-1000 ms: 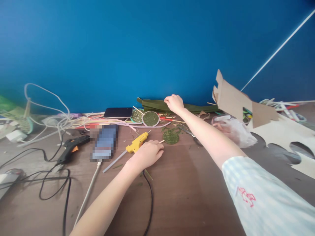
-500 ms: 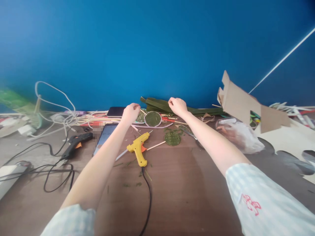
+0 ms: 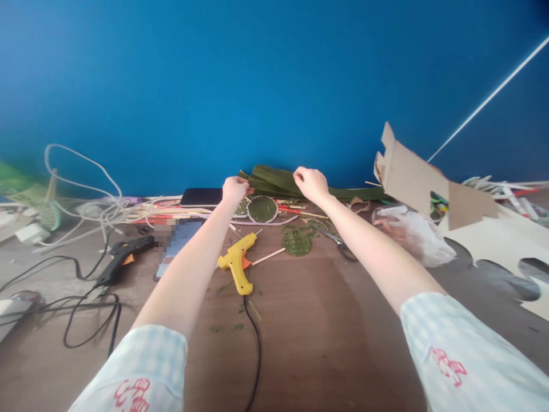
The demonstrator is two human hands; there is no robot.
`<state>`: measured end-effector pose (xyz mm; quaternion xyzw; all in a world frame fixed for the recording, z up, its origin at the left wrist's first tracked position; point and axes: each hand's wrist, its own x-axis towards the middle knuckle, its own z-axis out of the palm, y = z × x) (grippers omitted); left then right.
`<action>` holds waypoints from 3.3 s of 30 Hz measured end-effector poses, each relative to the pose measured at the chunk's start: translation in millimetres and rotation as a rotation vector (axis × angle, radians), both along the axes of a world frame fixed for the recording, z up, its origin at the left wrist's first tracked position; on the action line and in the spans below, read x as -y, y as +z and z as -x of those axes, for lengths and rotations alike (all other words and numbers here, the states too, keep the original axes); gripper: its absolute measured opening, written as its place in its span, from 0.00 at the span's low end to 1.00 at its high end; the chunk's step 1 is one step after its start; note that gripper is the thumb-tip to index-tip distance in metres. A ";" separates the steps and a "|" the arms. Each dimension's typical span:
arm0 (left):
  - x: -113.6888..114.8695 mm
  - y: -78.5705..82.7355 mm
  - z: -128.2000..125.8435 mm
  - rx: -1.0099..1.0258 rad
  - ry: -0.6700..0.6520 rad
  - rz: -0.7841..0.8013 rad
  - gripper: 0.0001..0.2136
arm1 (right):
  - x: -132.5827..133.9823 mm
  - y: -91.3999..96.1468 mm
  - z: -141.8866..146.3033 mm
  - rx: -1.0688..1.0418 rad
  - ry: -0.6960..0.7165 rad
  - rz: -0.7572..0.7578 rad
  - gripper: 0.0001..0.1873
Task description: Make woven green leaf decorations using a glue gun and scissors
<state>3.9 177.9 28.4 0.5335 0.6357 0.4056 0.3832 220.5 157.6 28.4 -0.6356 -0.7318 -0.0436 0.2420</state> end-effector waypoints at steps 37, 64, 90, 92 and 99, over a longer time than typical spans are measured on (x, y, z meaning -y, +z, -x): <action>141.9 105.3 -43.4 0.446 -0.328 -0.360 0.12 | 133.8 88.1 46.2 -1.455 0.394 0.088 0.10; 159.1 37.4 15.5 0.692 0.048 -0.231 0.07 | 189.6 -18.3 -90.8 -0.134 -0.030 0.422 0.25; 172.6 30.1 -6.8 0.777 -0.042 -0.182 0.16 | 170.8 7.1 54.1 -1.008 0.550 0.552 0.16; 171.8 28.6 -7.1 0.773 -0.036 -0.170 0.15 | 171.4 6.7 54.3 -1.022 0.546 0.547 0.15; 169.8 24.7 -13.2 0.787 -0.029 -0.114 0.10 | 173.0 3.9 54.3 -1.041 0.491 0.497 0.14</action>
